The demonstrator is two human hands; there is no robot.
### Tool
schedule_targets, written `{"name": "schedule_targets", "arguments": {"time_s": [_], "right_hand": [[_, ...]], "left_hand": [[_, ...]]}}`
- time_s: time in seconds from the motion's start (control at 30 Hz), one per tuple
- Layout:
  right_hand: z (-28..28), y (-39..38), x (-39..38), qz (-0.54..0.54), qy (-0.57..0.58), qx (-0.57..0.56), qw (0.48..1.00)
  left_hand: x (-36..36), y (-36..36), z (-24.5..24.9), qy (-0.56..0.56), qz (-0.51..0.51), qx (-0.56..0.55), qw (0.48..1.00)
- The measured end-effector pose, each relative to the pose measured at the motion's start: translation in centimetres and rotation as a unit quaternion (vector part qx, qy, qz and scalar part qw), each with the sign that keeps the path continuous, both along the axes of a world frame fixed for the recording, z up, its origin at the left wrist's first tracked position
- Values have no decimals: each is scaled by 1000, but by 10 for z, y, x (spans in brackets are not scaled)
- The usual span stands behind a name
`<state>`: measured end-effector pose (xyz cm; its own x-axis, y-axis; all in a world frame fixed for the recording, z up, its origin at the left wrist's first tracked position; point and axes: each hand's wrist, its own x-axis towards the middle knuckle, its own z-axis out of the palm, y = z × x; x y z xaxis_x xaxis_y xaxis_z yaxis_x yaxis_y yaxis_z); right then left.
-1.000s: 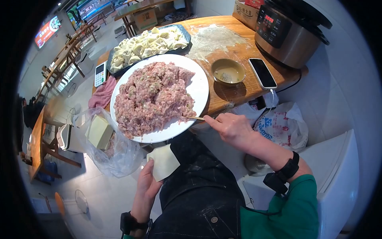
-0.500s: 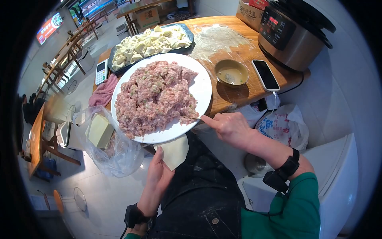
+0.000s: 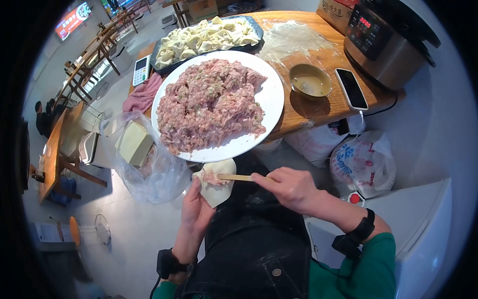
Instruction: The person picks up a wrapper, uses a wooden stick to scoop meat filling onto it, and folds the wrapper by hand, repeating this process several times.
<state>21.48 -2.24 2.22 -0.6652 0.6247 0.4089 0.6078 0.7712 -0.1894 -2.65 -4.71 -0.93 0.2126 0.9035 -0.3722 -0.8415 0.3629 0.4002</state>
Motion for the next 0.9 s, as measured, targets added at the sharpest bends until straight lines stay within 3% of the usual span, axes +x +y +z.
{"name": "schedule_targets", "arguments": {"time_s": [0.07, 0.1, 0.13, 0.2, 0.33, 0.4, 0.43, 0.5, 0.53, 0.6, 0.83, 0.9], "right_hand": [[3, 7, 4, 33, 165, -104, 980], [12, 9, 4, 53, 187, -196, 961], [17, 11, 0, 56, 188, -195, 961], [26, 15, -11, 73, 209, -351, 910], [35, 28, -29, 62, 247, -427, 868], [30, 34, -37, 139, 288, -292, 901], [32, 35, -41, 142, 288, -289, 902], [36, 35, -47, 71, 205, 16, 976], [40, 35, -49, 73, 205, 18, 976], [46, 35, -51, 46, 183, 127, 974], [31, 30, -56, 30, 160, 137, 977], [28, 25, -57, 11, 149, 100, 984]], "left_hand": [[-8, -3, 2, -37, -26, 72, 996], [-8, -3, 4, -35, -22, 72, 997], [-7, -2, 7, -21, -8, 74, 997], [-6, 2, 15, -8, 6, 80, 997], [-8, 16, 26, 66, 8, 162, 985], [-22, 32, 17, -56, -42, 338, 939], [-14, 37, 44, 10, -51, 416, 908], [-9, 35, 57, 10, -9, 397, 918], [-8, 35, 61, 9, 32, 374, 927], [-6, 31, 61, 4, 60, 330, 942], [2, 27, 55, 39, 113, 326, 938], [5, 28, 54, 134, 129, 271, 944]]}}
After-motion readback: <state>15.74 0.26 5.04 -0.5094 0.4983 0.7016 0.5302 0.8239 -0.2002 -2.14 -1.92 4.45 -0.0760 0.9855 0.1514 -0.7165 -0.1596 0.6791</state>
